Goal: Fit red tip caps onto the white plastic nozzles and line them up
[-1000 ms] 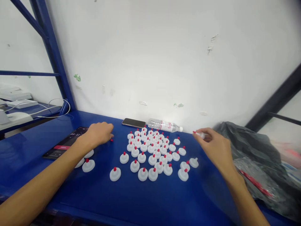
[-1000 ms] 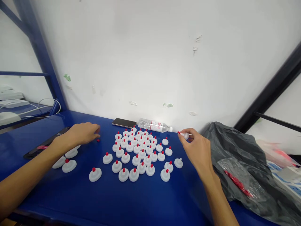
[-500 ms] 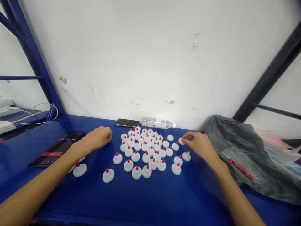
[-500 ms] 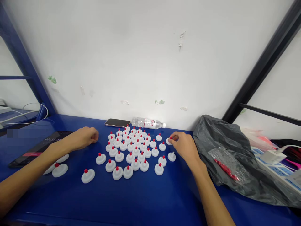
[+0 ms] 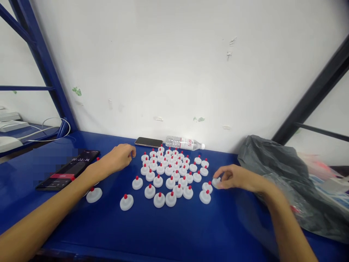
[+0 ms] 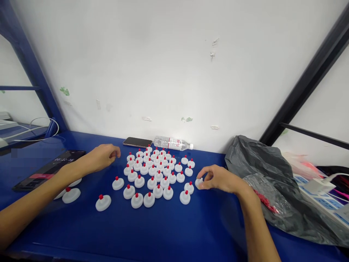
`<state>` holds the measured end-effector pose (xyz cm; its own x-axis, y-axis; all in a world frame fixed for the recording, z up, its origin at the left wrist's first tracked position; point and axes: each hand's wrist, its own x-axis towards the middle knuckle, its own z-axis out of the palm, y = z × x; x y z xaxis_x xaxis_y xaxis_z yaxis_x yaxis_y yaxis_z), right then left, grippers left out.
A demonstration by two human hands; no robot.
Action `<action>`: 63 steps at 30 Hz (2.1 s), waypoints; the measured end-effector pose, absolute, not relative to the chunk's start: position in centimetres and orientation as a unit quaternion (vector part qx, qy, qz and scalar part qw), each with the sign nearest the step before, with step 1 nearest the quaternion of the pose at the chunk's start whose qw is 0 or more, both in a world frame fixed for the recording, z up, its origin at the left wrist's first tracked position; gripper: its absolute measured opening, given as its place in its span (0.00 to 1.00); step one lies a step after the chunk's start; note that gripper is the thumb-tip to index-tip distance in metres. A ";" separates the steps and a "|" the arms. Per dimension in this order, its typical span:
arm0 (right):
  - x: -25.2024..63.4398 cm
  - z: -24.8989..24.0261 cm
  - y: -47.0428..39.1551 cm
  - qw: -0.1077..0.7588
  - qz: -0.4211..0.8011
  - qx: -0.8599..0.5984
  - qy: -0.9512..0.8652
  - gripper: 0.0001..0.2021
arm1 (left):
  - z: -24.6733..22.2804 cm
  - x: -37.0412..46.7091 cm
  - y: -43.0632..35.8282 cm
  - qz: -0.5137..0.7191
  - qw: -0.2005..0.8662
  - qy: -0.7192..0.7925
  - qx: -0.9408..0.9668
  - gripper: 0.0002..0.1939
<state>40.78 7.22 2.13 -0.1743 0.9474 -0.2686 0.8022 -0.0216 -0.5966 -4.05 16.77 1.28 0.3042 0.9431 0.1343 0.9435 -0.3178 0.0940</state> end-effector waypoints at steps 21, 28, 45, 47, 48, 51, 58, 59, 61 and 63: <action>29.1 -0.1 7.2 0.271 -0.103 -0.449 -0.845 0.24 | 1.5 -0.1 14.1 -0.337 0.011 -0.356 -0.872 0.11; 27.3 -0.4 6.7 0.310 -0.196 -0.362 -0.857 0.27 | 1.0 1.8 11.5 -0.350 0.058 -0.150 -0.923 0.11; 26.8 -0.6 6.2 0.318 -0.252 -0.341 -0.848 0.21 | 0.7 2.8 10.1 -0.361 0.062 -0.096 -0.926 0.12; 26.7 -0.6 6.0 0.310 -0.256 -0.342 -0.849 0.20 | 0.6 2.8 10.1 -0.362 0.060 -0.099 -0.925 0.10; 26.7 -0.5 6.0 0.306 -0.259 -0.342 -0.850 0.19 | 0.5 2.7 10.1 -0.360 0.058 -0.101 -0.926 0.09; 26.6 -0.4 5.8 0.314 -0.237 -0.337 -0.855 0.18 | 0.1 2.6 10.1 -0.350 0.051 -0.114 -0.928 0.09; 26.5 -0.3 5.7 0.322 -0.092 -0.354 -0.873 0.25 | 0.1 2.7 10.4 -0.310 0.131 -0.199 -0.920 0.13; 26.5 -0.3 5.7 0.332 -0.091 -0.351 -0.871 0.26 | 0.2 2.7 10.5 -0.300 0.149 -0.216 -0.917 0.14; 26.4 -0.3 5.7 0.369 -0.089 -0.340 -0.860 0.27 | 0.4 2.7 10.6 -0.280 0.170 -0.245 -0.913 0.16; 26.3 -0.3 5.7 0.412 -0.085 -0.319 -0.849 0.28 | 0.5 2.6 10.6 -0.258 0.165 -0.256 -0.917 0.17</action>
<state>26.29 5.71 -0.33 -0.4568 0.4720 0.7540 0.6123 0.7817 -0.1184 2.64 10.58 0.52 0.7354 0.3847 0.5578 0.5555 -0.8138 -0.1711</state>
